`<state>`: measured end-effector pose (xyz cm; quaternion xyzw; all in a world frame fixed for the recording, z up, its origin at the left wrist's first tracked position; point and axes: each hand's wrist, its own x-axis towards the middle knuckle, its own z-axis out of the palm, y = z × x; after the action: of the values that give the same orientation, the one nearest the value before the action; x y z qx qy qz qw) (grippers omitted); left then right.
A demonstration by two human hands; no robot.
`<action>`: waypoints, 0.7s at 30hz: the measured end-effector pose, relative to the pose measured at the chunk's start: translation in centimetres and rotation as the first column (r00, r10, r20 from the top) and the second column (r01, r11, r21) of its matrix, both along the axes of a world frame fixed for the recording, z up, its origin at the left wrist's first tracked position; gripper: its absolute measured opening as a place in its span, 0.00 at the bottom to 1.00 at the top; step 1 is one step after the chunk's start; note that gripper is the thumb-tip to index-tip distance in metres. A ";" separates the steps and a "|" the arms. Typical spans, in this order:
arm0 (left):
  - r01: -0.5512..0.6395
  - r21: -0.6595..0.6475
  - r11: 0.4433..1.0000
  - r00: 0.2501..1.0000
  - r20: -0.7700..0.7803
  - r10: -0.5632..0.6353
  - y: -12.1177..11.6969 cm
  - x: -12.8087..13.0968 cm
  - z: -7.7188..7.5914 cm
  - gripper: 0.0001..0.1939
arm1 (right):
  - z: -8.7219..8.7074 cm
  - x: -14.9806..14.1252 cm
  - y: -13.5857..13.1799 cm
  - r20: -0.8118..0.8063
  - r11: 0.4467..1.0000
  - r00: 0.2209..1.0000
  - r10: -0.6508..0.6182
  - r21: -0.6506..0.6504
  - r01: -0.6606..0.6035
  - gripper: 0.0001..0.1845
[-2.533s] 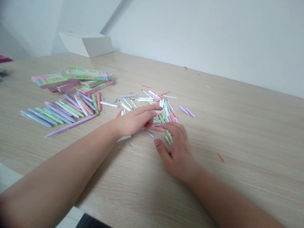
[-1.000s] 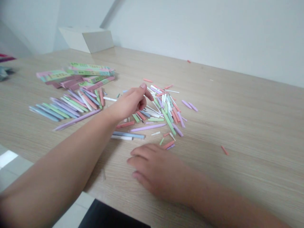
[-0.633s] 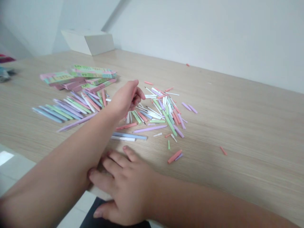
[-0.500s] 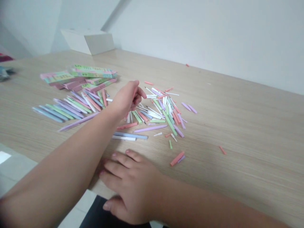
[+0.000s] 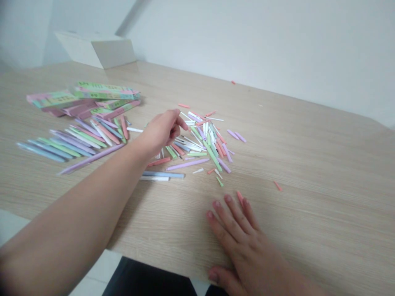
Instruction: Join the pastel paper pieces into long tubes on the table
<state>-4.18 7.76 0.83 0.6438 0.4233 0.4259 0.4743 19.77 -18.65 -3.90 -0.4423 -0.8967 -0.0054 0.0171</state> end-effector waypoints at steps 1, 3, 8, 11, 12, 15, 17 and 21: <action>0.003 0.002 1.000 1.000 -0.011 -0.003 0.0 0.0 0.0 0.25 | -0.3 0.7 -0.1 0.010 0.997 0.997 -0.070 0.031 0.070 0.52; -0.003 0.009 1.000 1.000 -0.019 0.003 -0.1 0.0 0.1 0.25 | -0.6 1.9 0.3 0.016 0.977 0.977 -0.210 0.050 0.209 0.53; 0.021 -0.017 1.000 0.999 0.032 -0.020 -0.3 0.1 0.2 0.24 | -0.1 2.6 3.7 -0.015 0.923 0.923 -0.385 -0.017 0.384 0.50; 0.056 -0.102 0.993 0.993 0.113 -0.044 -0.5 0.2 0.3 0.23 | 0.4 1.6 6.6 -0.041 0.934 0.934 -0.354 -0.076 0.350 0.46; 0.065 -0.133 0.989 0.987 0.153 -0.044 -0.6 0.3 0.4 0.24 | 0.4 1.1 7.7 -0.058 0.939 0.939 -0.339 -0.080 0.334 0.45; 0.116 -0.203 0.972 0.961 0.272 -0.058 -0.9 0.6 0.5 0.26 | 0.1 -0.5 11.0 -0.128 0.954 0.945 -0.300 -0.067 0.294 0.45; 0.146 -0.227 0.963 0.940 0.336 -0.063 -1.2 0.9 0.5 0.27 | -0.2 -1.4 13.0 -0.176 0.965 0.949 -0.263 -0.049 0.259 0.46; 0.150 -0.216 0.965 0.885 0.464 -0.034 -1.7 1.5 0.0 0.25 | -0.6 -2.5 15.7 -0.247 0.982 0.951 -0.188 -0.015 0.190 0.45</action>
<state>-2.68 6.11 0.82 0.4813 0.3183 0.4861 0.6563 17.25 -2.93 -4.50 -0.5232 -0.8411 0.0440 0.1301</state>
